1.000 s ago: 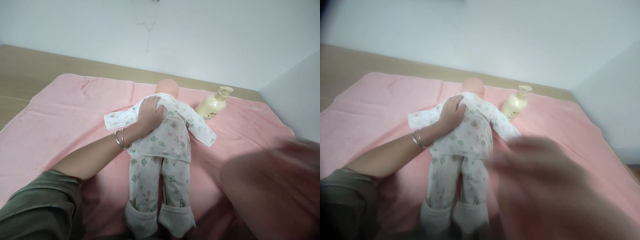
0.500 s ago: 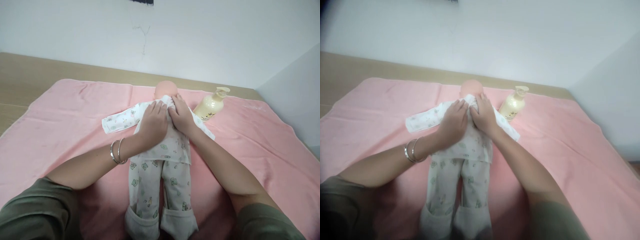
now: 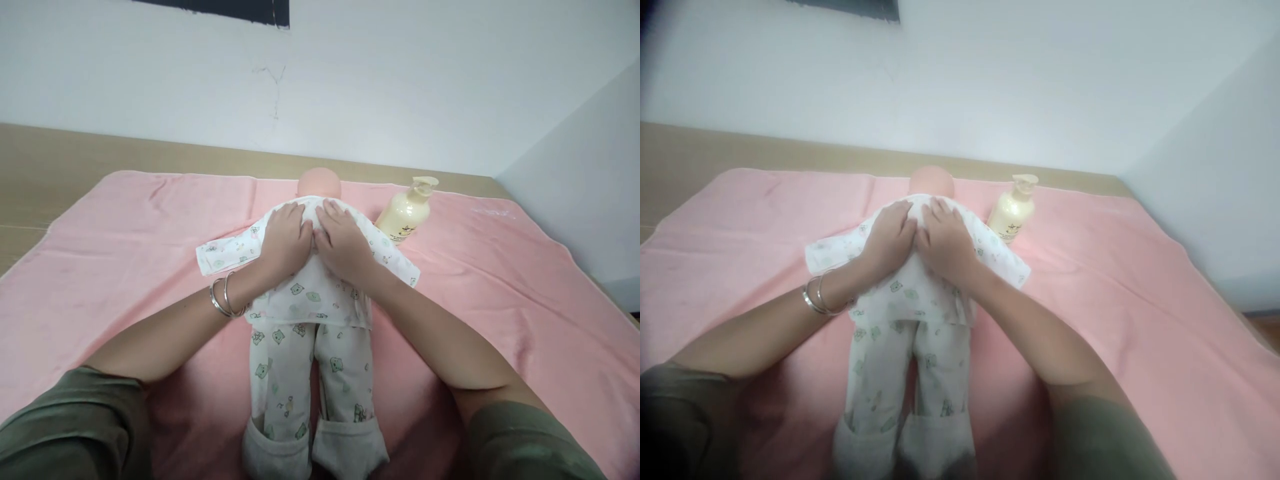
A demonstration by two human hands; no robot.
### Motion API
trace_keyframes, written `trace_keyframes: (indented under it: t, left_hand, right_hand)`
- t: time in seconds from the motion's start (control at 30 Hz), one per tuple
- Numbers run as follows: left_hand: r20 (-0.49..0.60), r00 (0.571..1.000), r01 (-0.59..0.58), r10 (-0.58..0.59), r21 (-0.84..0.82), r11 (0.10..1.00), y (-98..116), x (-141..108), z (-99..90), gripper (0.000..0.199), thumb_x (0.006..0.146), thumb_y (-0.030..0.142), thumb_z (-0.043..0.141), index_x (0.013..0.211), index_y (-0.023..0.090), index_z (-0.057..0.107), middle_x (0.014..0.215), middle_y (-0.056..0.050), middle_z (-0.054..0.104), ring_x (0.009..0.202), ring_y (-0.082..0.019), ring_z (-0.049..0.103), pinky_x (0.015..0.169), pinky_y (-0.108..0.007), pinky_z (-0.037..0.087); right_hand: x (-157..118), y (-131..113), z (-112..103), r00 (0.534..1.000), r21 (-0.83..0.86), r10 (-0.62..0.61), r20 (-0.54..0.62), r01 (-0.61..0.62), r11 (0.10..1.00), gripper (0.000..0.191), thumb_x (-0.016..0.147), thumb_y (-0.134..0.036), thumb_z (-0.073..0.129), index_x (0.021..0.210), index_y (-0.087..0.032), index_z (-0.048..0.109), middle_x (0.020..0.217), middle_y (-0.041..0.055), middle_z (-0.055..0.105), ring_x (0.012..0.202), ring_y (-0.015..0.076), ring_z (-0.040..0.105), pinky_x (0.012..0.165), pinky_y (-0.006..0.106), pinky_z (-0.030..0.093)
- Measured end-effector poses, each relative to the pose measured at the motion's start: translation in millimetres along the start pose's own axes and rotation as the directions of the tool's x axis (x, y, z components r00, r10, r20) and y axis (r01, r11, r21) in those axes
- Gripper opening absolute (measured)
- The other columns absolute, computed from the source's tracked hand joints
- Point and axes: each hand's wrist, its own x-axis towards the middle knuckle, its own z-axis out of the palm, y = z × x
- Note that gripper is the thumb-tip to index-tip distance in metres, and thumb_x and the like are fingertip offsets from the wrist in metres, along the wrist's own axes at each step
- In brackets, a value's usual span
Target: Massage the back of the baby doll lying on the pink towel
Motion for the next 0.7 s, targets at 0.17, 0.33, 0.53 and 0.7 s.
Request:
trace_keyframes:
  t: [0.17, 0.33, 0.53, 0.7]
  left_hand:
    - [-0.034, 0.983, -0.181, 0.183, 0.055, 0.982, 13, -21, 1.8, 0.047, 0.097, 0.021, 0.031, 0.133, 0.007, 0.057, 0.145, -0.019, 0.058, 0.142, -0.030, 0.048, 0.124, -0.052, 0.035]
    - [0.069, 0.998, 0.001, -0.004, 0.039, 0.999, 7, 2, -9.1, 0.038, 0.094, 0.024, 0.035, 0.115, 0.009, 0.063, 0.127, -0.020, 0.067, 0.126, -0.033, 0.058, 0.115, -0.052, 0.044]
    - [0.066, 0.997, 0.029, -0.032, 0.055, 0.998, 5, 7, -12.1, 0.031, 0.094, 0.025, 0.033, 0.100, 0.016, 0.062, 0.108, -0.016, 0.069, 0.107, -0.031, 0.063, 0.103, -0.051, 0.050]
    - [0.010, 0.990, -0.143, 0.143, 0.132, 0.981, 16, -15, -5.0, 0.040, 0.097, 0.021, 0.029, 0.116, 0.009, 0.062, 0.127, -0.020, 0.065, 0.128, -0.032, 0.055, 0.115, -0.050, 0.042]
  right_hand:
    - [18, 22, -1, 0.994, -0.019, 0.109, 0.001, -0.109, 0.994, 0.054, 0.100, -0.038, 0.038, 0.139, -0.004, 0.053, 0.146, 0.0226, 0.055, 0.140, 0.0371, 0.048, 0.118, 0.060, 0.037]
    - [-9, -7, 0, 0.997, -0.158, 0.006, -0.074, -0.017, 0.987, 0.052, 0.100, -0.028, 0.033, 0.139, 0.001, 0.052, 0.142, 0.0270, 0.056, 0.136, 0.0388, 0.050, 0.116, 0.058, 0.039]
    - [-10, -8, 0, 0.997, -0.094, -0.030, -0.067, 0.023, 0.995, 0.047, 0.099, -0.024, 0.035, 0.137, -0.007, 0.057, 0.147, 0.0187, 0.055, 0.142, 0.0329, 0.047, 0.121, 0.053, 0.038]
    - [17, 14, -6, 0.991, -0.058, 0.134, 0.027, -0.132, 0.989, 0.048, 0.099, -0.034, 0.039, 0.131, -0.002, 0.057, 0.139, 0.0233, 0.060, 0.137, 0.0359, 0.050, 0.117, 0.053, 0.040]
